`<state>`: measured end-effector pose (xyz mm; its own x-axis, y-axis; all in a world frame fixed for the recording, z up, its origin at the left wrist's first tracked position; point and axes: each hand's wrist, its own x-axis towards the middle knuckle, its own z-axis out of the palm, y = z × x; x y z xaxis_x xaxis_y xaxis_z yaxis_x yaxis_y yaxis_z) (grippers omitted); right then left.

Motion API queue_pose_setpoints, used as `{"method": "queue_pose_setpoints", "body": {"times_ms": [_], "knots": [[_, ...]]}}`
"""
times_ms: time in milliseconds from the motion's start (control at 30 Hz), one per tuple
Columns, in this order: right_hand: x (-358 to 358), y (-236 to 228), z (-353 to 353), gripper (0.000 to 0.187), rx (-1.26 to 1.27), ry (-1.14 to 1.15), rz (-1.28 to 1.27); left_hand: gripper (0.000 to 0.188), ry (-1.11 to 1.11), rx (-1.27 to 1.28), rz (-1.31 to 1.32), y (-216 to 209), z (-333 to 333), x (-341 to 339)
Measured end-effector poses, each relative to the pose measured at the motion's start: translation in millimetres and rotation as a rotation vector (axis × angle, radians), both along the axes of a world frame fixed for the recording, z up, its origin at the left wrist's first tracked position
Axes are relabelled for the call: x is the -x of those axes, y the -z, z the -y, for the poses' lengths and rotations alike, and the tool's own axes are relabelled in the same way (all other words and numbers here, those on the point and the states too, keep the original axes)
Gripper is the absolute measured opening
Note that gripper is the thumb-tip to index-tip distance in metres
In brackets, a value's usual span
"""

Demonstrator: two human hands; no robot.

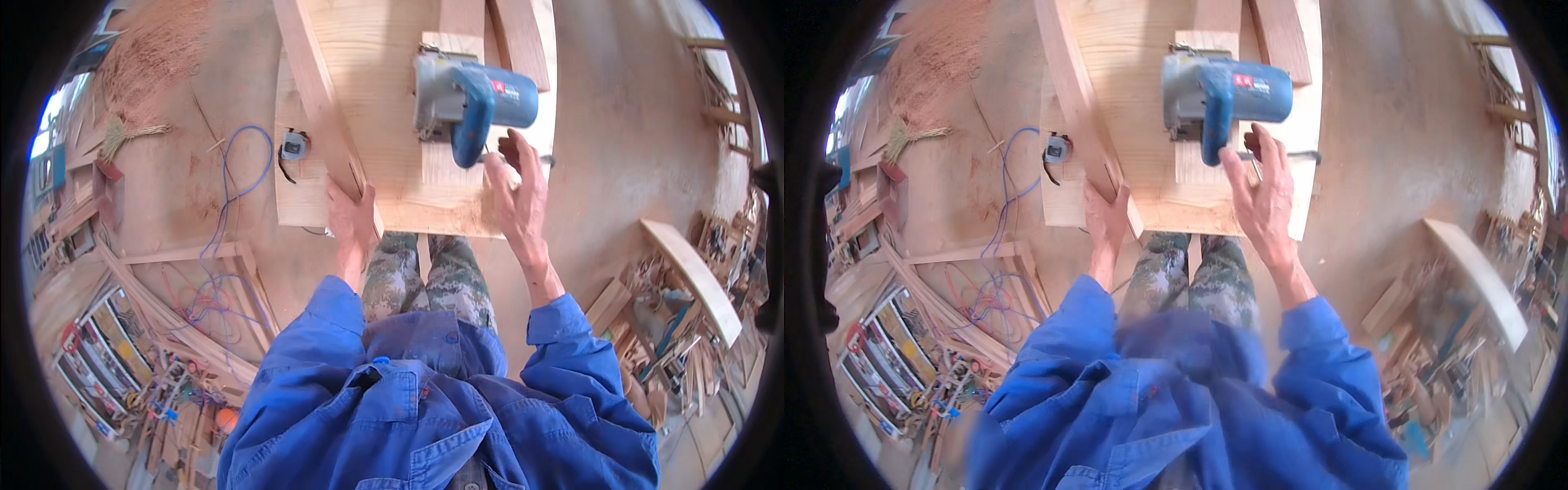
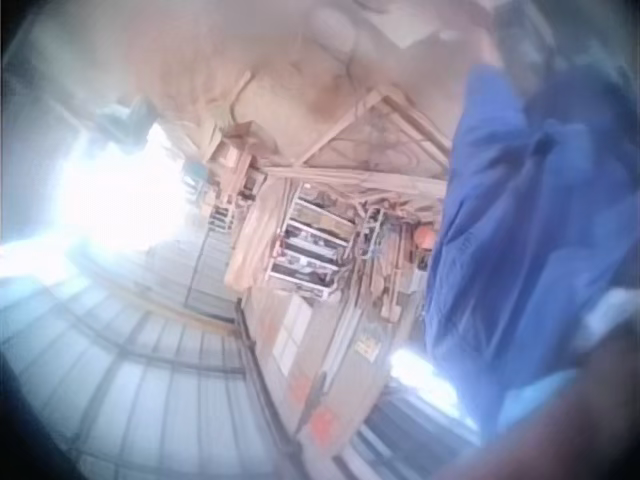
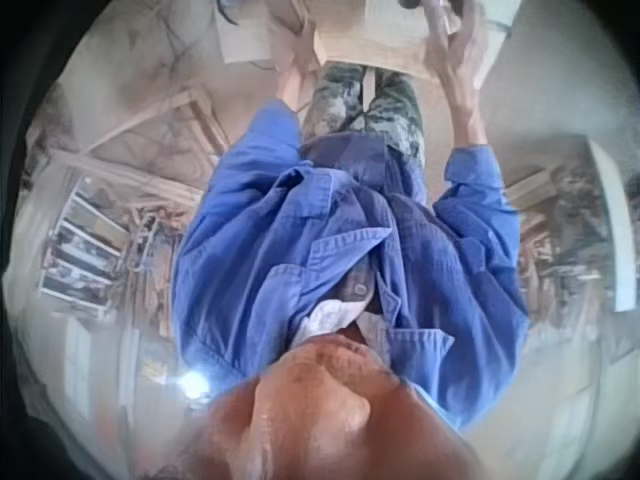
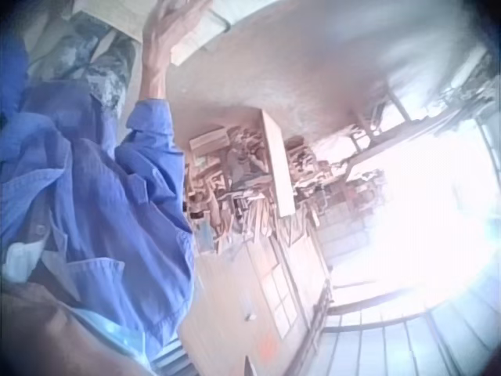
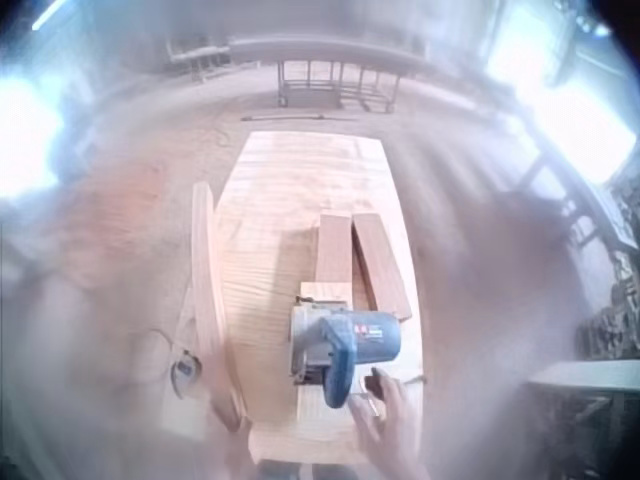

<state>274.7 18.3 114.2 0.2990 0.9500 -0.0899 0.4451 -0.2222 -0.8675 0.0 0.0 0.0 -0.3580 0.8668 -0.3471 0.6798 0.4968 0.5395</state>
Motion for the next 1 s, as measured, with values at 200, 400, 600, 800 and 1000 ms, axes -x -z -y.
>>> {"method": "queue_pose_setpoints", "body": {"times_ms": [200, 400, 600, 800, 1000], "knots": [[43, 5, -69, 0.052, 0.119, 0.139, -0.277, 0.089, -0.028, -0.066, -0.067, -4, -3, 0], [48, 20, -81, 0.019, 0.041, 0.174, -0.503, 0.072, -0.066, 0.042, -0.048, -6, 19, -5], [44, 21, -74, 0.017, 0.047, 0.223, -0.501, 0.063, 0.018, -0.015, -0.053, 11, 39, -2], [54, 16, -73, 0.017, 0.083, 0.249, -0.53, 0.049, -0.06, -0.116, -0.119, 4, 71, -2], [50, 12, -72, 0.021, 0.081, 0.291, -0.558, 0.062, 0.034, -0.129, -0.211, 7, 71, -3]]}}
